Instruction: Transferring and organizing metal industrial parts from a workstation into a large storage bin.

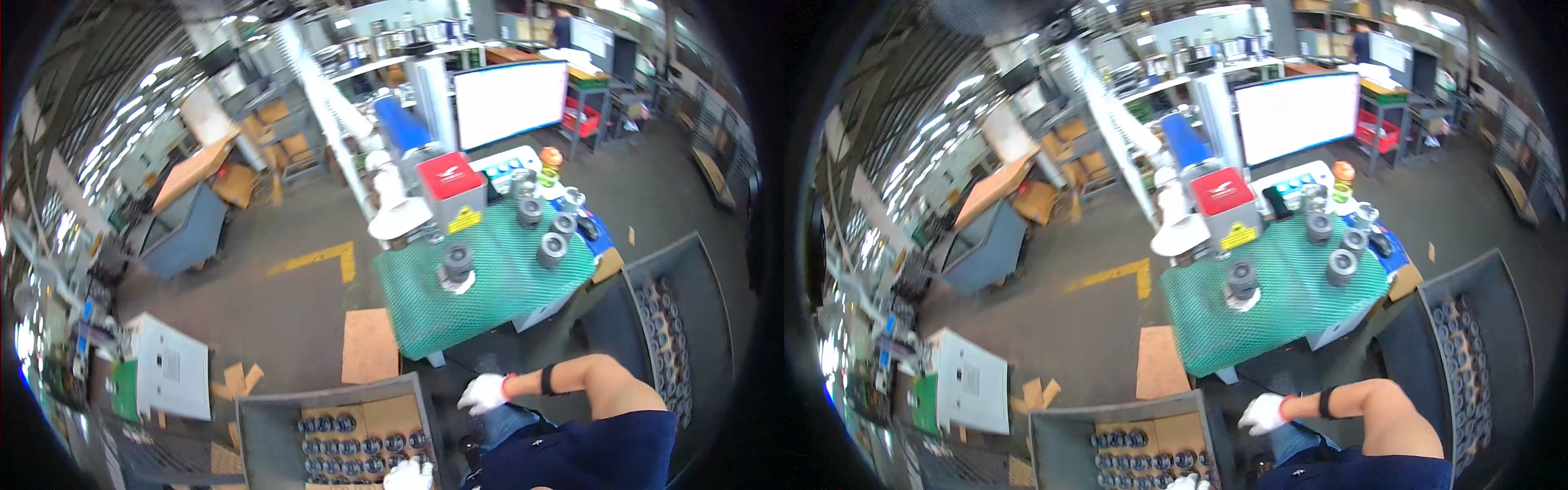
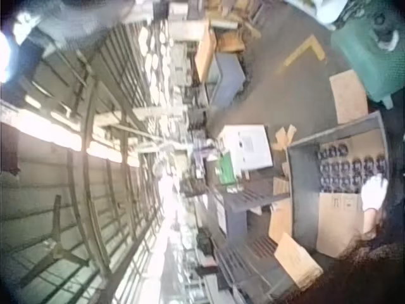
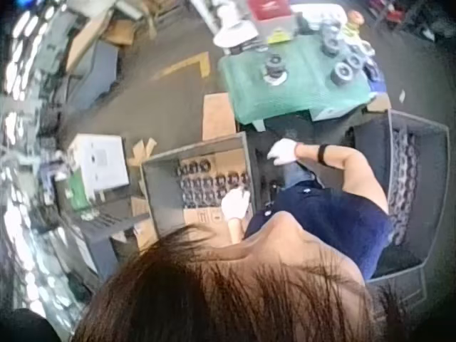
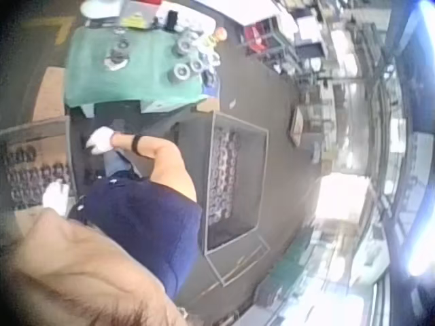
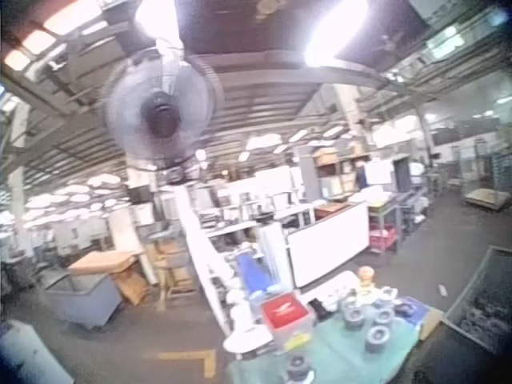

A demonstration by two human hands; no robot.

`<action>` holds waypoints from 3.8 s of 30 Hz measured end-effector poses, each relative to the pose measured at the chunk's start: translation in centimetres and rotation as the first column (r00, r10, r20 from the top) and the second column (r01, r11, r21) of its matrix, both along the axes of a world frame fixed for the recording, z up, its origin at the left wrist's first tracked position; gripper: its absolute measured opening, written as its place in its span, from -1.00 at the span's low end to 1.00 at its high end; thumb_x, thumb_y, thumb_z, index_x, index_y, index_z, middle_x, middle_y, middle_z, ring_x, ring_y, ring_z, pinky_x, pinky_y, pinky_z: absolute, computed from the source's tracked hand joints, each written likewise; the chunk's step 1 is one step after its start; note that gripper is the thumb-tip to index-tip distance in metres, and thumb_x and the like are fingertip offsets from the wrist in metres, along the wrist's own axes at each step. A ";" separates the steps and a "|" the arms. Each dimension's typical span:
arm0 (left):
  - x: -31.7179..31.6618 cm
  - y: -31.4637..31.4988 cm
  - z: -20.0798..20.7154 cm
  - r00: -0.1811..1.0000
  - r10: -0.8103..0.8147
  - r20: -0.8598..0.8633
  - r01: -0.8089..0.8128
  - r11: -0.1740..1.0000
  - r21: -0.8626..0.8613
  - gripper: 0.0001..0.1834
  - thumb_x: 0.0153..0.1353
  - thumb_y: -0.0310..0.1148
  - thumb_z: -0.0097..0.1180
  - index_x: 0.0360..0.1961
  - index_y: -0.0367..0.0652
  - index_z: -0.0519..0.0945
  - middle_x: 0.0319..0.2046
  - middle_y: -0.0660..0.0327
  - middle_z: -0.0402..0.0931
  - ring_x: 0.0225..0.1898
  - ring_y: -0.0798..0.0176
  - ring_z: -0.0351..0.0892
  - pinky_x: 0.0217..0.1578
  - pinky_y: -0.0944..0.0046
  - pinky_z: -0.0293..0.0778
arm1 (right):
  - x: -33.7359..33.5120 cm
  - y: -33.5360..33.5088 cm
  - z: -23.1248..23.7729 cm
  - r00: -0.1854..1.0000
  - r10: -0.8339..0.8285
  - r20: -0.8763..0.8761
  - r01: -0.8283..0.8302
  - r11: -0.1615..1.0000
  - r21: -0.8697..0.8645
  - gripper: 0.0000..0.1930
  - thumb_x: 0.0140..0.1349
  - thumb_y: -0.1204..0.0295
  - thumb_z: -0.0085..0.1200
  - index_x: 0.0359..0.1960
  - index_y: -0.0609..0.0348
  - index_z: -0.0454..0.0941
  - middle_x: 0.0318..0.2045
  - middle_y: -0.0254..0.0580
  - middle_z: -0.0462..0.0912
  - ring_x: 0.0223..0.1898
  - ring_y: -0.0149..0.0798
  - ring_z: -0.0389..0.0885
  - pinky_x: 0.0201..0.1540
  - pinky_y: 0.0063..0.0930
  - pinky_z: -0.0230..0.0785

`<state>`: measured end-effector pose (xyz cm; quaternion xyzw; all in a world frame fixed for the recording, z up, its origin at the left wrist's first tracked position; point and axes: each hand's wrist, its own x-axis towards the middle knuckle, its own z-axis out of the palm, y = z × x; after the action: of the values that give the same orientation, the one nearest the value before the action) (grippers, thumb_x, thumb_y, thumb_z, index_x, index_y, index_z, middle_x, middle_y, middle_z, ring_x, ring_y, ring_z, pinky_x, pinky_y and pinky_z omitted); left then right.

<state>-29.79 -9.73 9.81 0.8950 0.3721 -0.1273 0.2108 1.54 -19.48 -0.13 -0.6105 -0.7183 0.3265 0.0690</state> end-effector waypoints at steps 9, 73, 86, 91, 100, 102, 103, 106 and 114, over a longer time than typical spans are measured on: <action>20.2 1.0 -0.2 0.841 -0.526 0.128 0.494 0.842 0.218 -0.55 0.31 0.04 0.10 0.00 -0.06 0.66 -0.24 0.12 0.68 -0.22 0.01 0.69 -0.19 -0.02 0.58 | 25.1 -12.6 10.0 0.409 -0.882 0.236 0.728 0.471 0.499 -0.46 0.05 0.16 0.28 0.08 0.09 0.55 0.00 0.00 0.61 0.03 0.08 0.57 0.07 0.00 0.41; 34.3 15.4 -8.6 0.361 0.822 0.440 -0.073 0.496 -0.866 0.10 -0.18 -0.34 0.65 0.38 -0.43 0.27 0.21 -0.03 0.43 0.26 0.07 0.42 0.29 0.11 0.38 | 31.4 5.6 -1.7 -0.043 -0.569 -0.821 0.611 0.635 -0.473 -0.25 0.33 0.09 0.21 0.45 0.14 0.21 0.38 -0.08 0.36 0.35 -0.05 0.40 0.37 -0.06 0.33; 16.7 7.4 -9.2 0.070 0.995 -0.066 -0.188 -0.052 -0.981 -0.23 0.05 -0.67 0.37 0.29 -0.17 0.33 0.01 0.02 0.58 -0.03 0.07 0.68 -0.03 0.06 0.68 | 31.1 13.1 3.6 0.846 -0.532 -0.022 0.518 0.814 0.262 -0.02 -0.09 0.08 0.44 0.39 0.10 0.25 0.23 0.11 0.41 0.27 0.20 0.38 0.32 0.03 0.27; 21.7 7.5 -6.3 0.207 0.977 -0.045 -0.115 -0.021 -0.993 -0.18 0.13 -0.64 0.30 0.41 -0.22 0.22 0.13 -0.03 0.52 0.06 0.06 0.65 0.09 0.10 0.61 | 30.9 13.2 4.4 0.861 -0.503 0.070 0.454 0.825 0.337 -0.03 -0.13 0.08 0.46 0.35 0.10 0.27 0.25 0.14 0.35 0.30 0.24 0.33 0.35 0.08 0.24; 17.6 6.5 -9.7 0.428 0.862 0.272 -0.377 0.444 -0.813 -0.13 -0.06 -0.61 0.49 0.30 -0.23 0.32 0.11 0.07 0.50 0.05 0.17 0.62 0.05 0.16 0.63 | 28.9 14.8 1.0 0.779 -0.623 -0.076 0.593 0.690 0.415 -0.27 0.07 0.04 0.27 0.26 0.13 0.41 0.15 0.18 0.40 0.16 0.23 0.39 0.26 0.12 0.29; 17.1 6.4 -10.8 0.420 0.866 0.271 -0.408 0.447 -0.796 -0.12 -0.08 -0.54 0.54 0.30 -0.23 0.33 0.10 0.07 0.51 0.08 0.16 0.59 0.10 0.13 0.59 | 28.8 14.8 1.5 0.756 -0.650 -0.078 0.635 0.698 0.331 -0.28 0.19 0.07 0.22 0.34 0.12 0.33 0.21 0.17 0.40 0.21 0.21 0.41 0.28 0.07 0.33; 16.3 6.0 -10.9 0.408 0.872 0.270 -0.436 0.446 -0.782 -0.11 -0.09 -0.51 0.56 0.30 -0.24 0.34 0.10 0.07 0.51 0.09 0.16 0.58 0.12 0.12 0.57 | 28.1 15.1 3.0 0.764 -0.643 -0.052 0.629 0.725 0.279 -0.28 0.27 0.10 0.18 0.40 0.12 0.27 0.25 0.16 0.41 0.24 0.20 0.42 0.28 0.04 0.35; 18.7 7.1 -7.1 0.514 0.771 0.375 -0.441 0.613 -0.656 -0.02 -0.16 -0.36 0.63 0.32 -0.25 0.35 0.10 0.06 0.52 0.16 0.14 0.51 0.20 0.10 0.49 | 27.9 14.7 5.5 0.765 -0.643 0.039 0.616 0.748 0.248 -0.21 0.26 0.05 0.18 0.45 0.09 0.19 0.29 0.24 0.37 0.25 0.16 0.45 0.22 -0.05 0.44; 20.1 8.7 2.1 0.740 0.396 0.545 -0.374 0.914 -0.156 0.14 -0.23 -0.05 0.60 0.44 0.00 0.29 0.19 -0.11 0.35 0.12 -0.21 0.52 0.10 -0.08 0.53 | 17.0 8.1 9.7 0.731 -0.659 0.177 0.424 0.642 0.639 -0.23 -0.08 0.24 0.38 0.25 0.15 0.42 0.14 0.13 0.52 0.15 0.20 0.46 0.23 -0.01 0.31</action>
<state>-9.71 -1.05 11.87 0.7916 0.4669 0.1830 0.3491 18.59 -11.41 9.52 -0.8053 -0.5563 -0.0653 0.1944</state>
